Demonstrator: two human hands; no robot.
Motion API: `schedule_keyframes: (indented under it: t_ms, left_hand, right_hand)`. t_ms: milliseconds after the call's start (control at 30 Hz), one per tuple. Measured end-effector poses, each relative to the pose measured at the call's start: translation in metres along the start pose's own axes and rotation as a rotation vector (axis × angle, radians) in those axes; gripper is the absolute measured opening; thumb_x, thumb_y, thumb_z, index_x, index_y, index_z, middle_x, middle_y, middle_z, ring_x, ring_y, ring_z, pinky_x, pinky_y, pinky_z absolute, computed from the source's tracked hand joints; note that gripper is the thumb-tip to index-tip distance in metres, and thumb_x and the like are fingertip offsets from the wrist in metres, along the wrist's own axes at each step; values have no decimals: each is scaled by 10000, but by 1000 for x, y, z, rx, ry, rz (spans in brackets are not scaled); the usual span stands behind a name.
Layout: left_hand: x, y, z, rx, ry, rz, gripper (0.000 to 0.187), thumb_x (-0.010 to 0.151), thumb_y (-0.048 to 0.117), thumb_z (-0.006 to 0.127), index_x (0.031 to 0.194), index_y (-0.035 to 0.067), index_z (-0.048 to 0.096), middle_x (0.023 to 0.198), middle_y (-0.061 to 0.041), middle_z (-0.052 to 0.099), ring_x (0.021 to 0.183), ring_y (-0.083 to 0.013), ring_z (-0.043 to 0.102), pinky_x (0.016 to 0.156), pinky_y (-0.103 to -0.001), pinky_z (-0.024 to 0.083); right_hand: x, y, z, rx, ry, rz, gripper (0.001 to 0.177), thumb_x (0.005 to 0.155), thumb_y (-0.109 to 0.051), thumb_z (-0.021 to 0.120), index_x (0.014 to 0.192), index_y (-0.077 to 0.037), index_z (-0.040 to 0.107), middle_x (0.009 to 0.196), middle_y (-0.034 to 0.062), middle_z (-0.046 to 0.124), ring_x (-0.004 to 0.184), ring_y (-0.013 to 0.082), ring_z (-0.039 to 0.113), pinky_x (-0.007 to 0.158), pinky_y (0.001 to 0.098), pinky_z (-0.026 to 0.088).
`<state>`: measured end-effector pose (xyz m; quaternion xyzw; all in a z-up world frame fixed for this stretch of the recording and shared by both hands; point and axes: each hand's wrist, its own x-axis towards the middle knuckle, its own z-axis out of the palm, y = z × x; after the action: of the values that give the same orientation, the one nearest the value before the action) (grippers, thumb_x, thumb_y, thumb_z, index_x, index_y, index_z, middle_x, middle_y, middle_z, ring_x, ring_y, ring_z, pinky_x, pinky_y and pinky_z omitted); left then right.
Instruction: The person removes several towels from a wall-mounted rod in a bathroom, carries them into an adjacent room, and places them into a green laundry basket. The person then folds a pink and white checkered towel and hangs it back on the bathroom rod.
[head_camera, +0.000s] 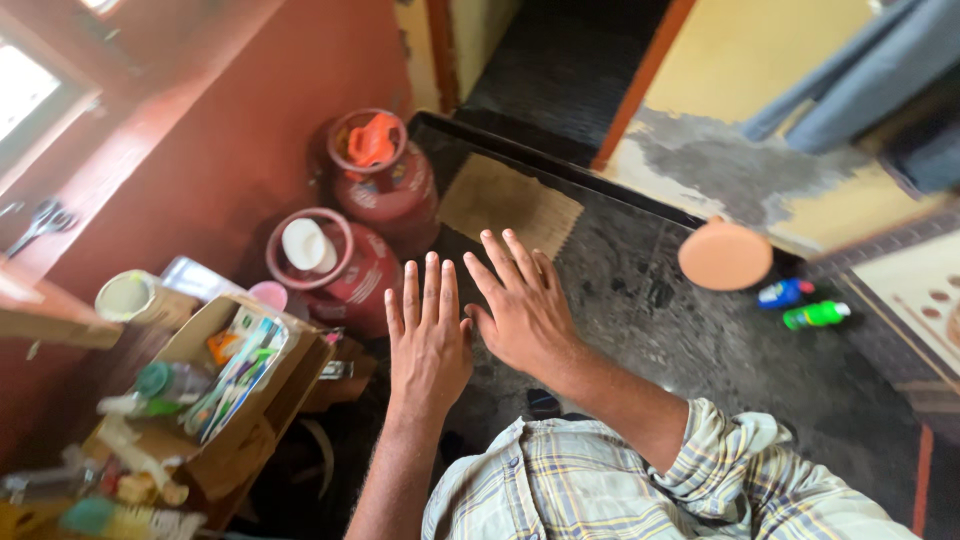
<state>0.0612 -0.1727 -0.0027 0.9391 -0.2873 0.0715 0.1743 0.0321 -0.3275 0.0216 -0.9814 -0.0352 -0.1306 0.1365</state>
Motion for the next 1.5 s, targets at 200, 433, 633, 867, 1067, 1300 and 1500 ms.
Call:
schedule_keyframes:
  t_ms: [200,433,633,867,1067,1300,1500]
  left_hand:
    - [-25,-20,-15,56,35,-159,797,885,246,636,1564,17,288,1660,-179,246,1554,-356,158,1215,-593,141]
    - [-58,-39,-23,86,76,-331,790,898,255,638,1568,23,289,1659,-171,248,1549,-362,169,1210,-604,148]
    - [-86,-52,-23,91,83,-478,800,891,266,650,1564,31,287,1655,-176,241,1546,-362,168,1202,-614,157]
    - [-112,-76,-23,66,111,-592,816,884,259,658,1572,38,281,1658,-170,244,1544,-367,177,1201,-620,155]
    - [-131,-109,-21,47,135,-623,802,890,256,656,1569,33,293,1659,-175,251,1547,-371,187,1204,-625,169]
    - [-155,-142,-20,0,161,-625,803,890,256,662,1570,34,295,1653,-174,275,1544,-377,205,1196,-633,186]
    - [-158,-163,-20,-18,112,-605,802,886,239,675,1566,33,304,1638,-182,295,1534,-371,241,1192,-632,204]
  right_hand:
    - [18,-27,16,57,-67,-143,656,892,-349,696,1470,-97,518,1618,174,350,1508,371,285,1176,569,262]
    - [30,-59,33,103,-107,-309,659,883,-371,700,1459,-99,530,1611,171,357,1497,367,288,1170,575,256]
    - [35,-84,50,93,-150,-440,653,887,-393,685,1456,-110,532,1605,158,368,1498,358,290,1166,572,264]
    - [45,-114,72,69,-211,-553,652,891,-413,665,1456,-113,537,1585,161,387,1482,354,303,1153,569,270]
    - [52,-146,97,48,-211,-614,637,895,-414,661,1442,-106,551,1575,167,411,1471,350,332,1150,554,289]
    - [55,-181,118,29,-237,-650,622,897,-414,657,1428,-105,565,1566,182,421,1453,355,360,1136,549,308]
    - [55,-193,123,20,-262,-609,625,876,-408,662,1418,-111,567,1568,179,427,1457,348,357,1134,545,308]
